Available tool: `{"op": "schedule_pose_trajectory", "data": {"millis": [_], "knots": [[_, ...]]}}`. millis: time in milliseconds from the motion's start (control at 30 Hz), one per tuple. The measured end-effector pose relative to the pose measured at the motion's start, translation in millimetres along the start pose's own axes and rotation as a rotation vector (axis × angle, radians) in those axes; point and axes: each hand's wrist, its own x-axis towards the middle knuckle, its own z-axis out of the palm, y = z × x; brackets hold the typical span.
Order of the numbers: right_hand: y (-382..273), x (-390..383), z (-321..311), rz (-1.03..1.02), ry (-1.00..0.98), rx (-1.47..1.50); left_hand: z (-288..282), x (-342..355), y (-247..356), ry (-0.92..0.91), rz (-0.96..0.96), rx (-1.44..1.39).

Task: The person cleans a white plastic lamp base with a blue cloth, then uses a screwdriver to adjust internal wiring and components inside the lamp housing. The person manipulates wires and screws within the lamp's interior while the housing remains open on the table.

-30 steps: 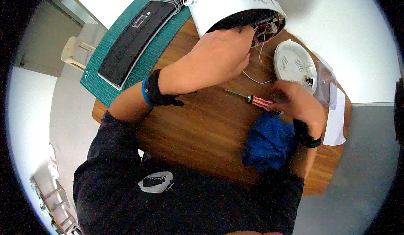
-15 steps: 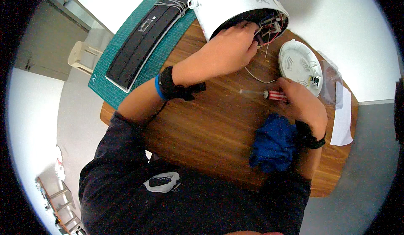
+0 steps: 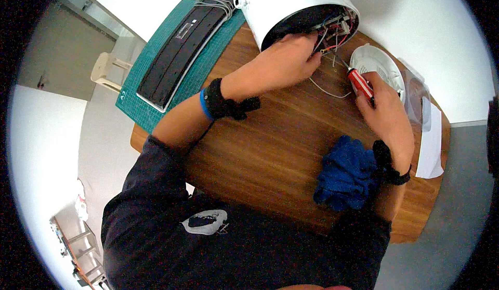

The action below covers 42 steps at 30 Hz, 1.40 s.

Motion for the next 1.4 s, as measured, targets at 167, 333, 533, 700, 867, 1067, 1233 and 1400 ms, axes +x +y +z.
{"op": "schedule_pose_trajectory", "data": {"millis": [167, 333, 533, 700, 867, 1067, 1233, 1400], "knots": [[1.9, 11.1, 12.9, 0.01, 0.108, 0.042, 0.5, 0.3, -1.3, -0.073, -0.051, -0.035], [-0.2, 11.6, 16.2, -0.018, 0.136, 0.039, -1.5, 0.4, 8.8, -0.148, -0.12, -0.062], [0.0, 13.0, 19.4, -0.008, 0.131, 0.026, 22.7, -2.9, -7.4, -0.073, -0.037, -0.071], [-1.5, 12.0, 15.4, 0.019, 0.099, -0.002, 22.8, 1.5, -12.1, -0.156, -0.04, -0.13], [-2.8, 10.9, 13.6, 0.054, 0.092, 0.009, 19.4, 1.9, -6.6, -0.179, -0.119, -0.109], [-5.9, 9.6, 12.5, 0.048, 0.095, -0.001, 45.1, 6.2, -25.5, -0.061, -0.035, -0.146], [-9.0, 10.0, 11.2, 0.046, 0.098, -0.011, 19.0, 9.0, -6.9, -0.249, -0.221, -0.196], [-7.9, 9.2, 12.3, 0.011, 0.123, 0.005, 20.7, 12.7, -17.7, -0.235, -0.146, -0.267]]}}
